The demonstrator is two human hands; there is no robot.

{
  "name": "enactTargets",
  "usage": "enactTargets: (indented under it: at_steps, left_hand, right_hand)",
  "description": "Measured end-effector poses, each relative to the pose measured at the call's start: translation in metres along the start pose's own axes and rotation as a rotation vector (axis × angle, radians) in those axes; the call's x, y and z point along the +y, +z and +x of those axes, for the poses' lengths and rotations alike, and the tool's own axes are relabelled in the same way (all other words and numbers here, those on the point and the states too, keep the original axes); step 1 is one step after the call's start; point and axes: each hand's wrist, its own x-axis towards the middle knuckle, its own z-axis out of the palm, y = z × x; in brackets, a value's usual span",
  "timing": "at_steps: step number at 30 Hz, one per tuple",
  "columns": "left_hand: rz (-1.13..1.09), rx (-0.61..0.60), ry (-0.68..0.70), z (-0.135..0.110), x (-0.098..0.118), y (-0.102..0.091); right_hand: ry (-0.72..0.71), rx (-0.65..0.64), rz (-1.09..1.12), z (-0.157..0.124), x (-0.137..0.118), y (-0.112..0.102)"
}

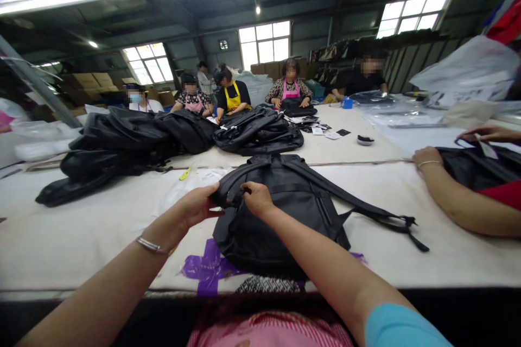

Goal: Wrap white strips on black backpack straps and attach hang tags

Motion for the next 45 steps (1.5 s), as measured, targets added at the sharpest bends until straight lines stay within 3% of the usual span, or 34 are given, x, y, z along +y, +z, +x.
enactTargets:
  at_steps: [5,10,14,17,21,24,30,35,40,45]
  left_hand:
    - [-0.22,-0.127,-0.181,-0.003,-0.053,-0.016]
    - [-0.285,-0.185,-0.18,0.003,-0.073,-0.015]
    - [-0.243,-0.158,-0.082,0.012,-0.076,-0.01]
    - [-0.23,-0.121,-0.067,0.018,-0.079,-0.009]
    - [-0.203,-0.079,-0.115,0.023,-0.082,-0.012]
    - [-0.202,-0.139,-0.182,0.024,-0.078,-0.018]
    - [-0.182,-0.334,-0.272,0.036,-0.051,-0.016]
    - [-0.046,-0.368,-0.228,0.058,-0.039,0.0]
    - [0.092,-0.274,-0.195,0.063,-0.051,0.009]
    - [0.091,-0.187,-0.107,0.059,-0.067,0.01]
  right_hand:
    - [0.057,-0.065,-0.226,-0.004,0.007,0.008]
    - [0.144,-0.072,-0.269,-0.003,0.019,0.012]
    - [0.154,0.016,-0.352,-0.002,0.022,0.011]
    - [-0.042,0.067,-0.439,0.0,0.019,0.007]
    - [-0.422,-0.199,-0.501,0.008,0.022,0.002]
    - [-0.547,-0.321,-0.483,0.014,0.029,0.002]
    - [-0.551,-0.312,-0.469,0.022,0.028,0.0]
    - [-0.543,-0.313,-0.47,0.026,0.022,-0.005]
    - [-0.565,-0.354,-0.495,0.024,0.028,-0.003]
    - [-0.55,-0.372,-0.518,0.015,0.034,0.006]
